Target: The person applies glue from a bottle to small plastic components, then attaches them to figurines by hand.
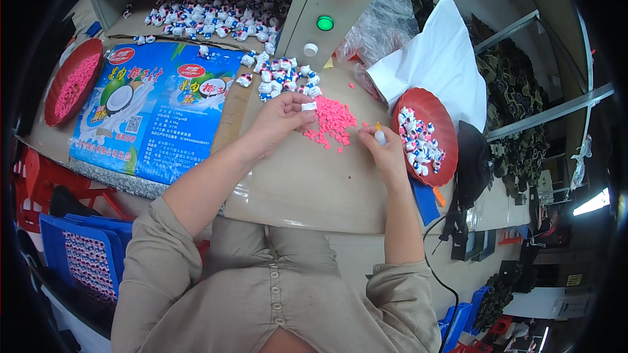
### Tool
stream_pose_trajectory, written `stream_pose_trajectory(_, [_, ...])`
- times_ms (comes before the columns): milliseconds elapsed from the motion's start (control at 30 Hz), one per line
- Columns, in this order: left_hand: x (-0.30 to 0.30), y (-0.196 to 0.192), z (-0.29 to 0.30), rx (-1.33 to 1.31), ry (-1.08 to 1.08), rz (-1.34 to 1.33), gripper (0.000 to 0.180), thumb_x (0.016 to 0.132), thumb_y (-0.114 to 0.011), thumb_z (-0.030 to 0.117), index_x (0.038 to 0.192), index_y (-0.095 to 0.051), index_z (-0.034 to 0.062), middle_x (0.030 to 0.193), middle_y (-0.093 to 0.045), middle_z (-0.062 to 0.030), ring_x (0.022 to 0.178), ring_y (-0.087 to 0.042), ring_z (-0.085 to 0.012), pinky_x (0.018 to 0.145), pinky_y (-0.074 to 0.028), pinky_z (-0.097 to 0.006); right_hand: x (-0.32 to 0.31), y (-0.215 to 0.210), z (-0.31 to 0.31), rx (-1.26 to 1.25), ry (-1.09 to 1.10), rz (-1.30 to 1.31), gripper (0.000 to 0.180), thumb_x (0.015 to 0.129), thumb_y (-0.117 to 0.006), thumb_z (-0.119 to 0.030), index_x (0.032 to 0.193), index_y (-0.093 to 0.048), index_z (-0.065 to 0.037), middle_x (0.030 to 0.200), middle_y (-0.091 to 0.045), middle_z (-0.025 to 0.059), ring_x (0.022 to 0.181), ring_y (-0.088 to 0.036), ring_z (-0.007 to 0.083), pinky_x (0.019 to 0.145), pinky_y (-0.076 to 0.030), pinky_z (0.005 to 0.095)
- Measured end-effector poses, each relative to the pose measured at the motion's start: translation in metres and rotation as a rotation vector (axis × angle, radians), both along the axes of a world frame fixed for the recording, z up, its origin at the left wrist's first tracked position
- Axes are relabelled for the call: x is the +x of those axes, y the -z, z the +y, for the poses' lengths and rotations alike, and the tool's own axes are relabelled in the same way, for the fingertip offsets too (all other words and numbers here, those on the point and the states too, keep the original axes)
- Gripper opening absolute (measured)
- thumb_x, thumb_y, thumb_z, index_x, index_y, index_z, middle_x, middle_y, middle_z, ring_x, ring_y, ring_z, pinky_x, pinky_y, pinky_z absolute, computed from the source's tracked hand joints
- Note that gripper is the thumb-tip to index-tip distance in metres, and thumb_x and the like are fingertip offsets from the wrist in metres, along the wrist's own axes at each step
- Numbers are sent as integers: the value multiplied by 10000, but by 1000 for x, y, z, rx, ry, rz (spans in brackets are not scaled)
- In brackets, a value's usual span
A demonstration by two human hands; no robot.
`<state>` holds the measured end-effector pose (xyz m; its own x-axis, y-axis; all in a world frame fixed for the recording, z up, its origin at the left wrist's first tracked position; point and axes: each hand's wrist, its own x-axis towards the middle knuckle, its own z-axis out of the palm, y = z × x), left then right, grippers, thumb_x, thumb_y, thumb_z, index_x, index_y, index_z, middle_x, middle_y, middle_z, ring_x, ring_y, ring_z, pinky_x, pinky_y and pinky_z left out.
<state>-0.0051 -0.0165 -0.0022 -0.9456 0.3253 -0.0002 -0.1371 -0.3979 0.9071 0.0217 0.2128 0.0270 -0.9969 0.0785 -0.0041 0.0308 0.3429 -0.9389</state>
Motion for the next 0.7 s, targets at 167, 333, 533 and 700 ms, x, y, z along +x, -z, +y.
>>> stream_pose_trajectory(167, [1,-3,1,-9,34,12,312,784,-590,94,1065,-487,8,927,-562,-78,817,-562,-123,683,-472,-243,9,4,12,245,-169,102,133,720,-629,-84,824,-612,-2,746,-582,26,691,-521,93,618,-406,232])
stream_pose_trajectory(333, [2,-3,1,-8,35,21,318,776,-603,103,1054,-494,-6,905,-573,-76,783,-566,-113,657,-470,-236,11,-2,-4,384,-390,174,149,688,-640,-20,836,-624,-20,764,-583,58,721,-540,140,658,-410,248])
stream_pose_trajectory(533, [1,-3,-1,-80,80,5,327,784,-589,91,1084,-487,10,908,-562,-74,816,-571,-132,684,-487,-246,4,-6,-13,584,-482,213,173,659,-646,-3,826,-628,-41,755,-573,70,715,-541,189,667,-413,261])
stream_pose_trajectory(700, [5,-9,0,-141,158,-35,330,799,-561,84,1110,-481,9,867,-575,-84,750,-582,-129,629,-499,-233,0,1,-17,372,-414,267,106,727,-628,-58,812,-601,0,768,-591,53,690,-537,124,637,-423,241])
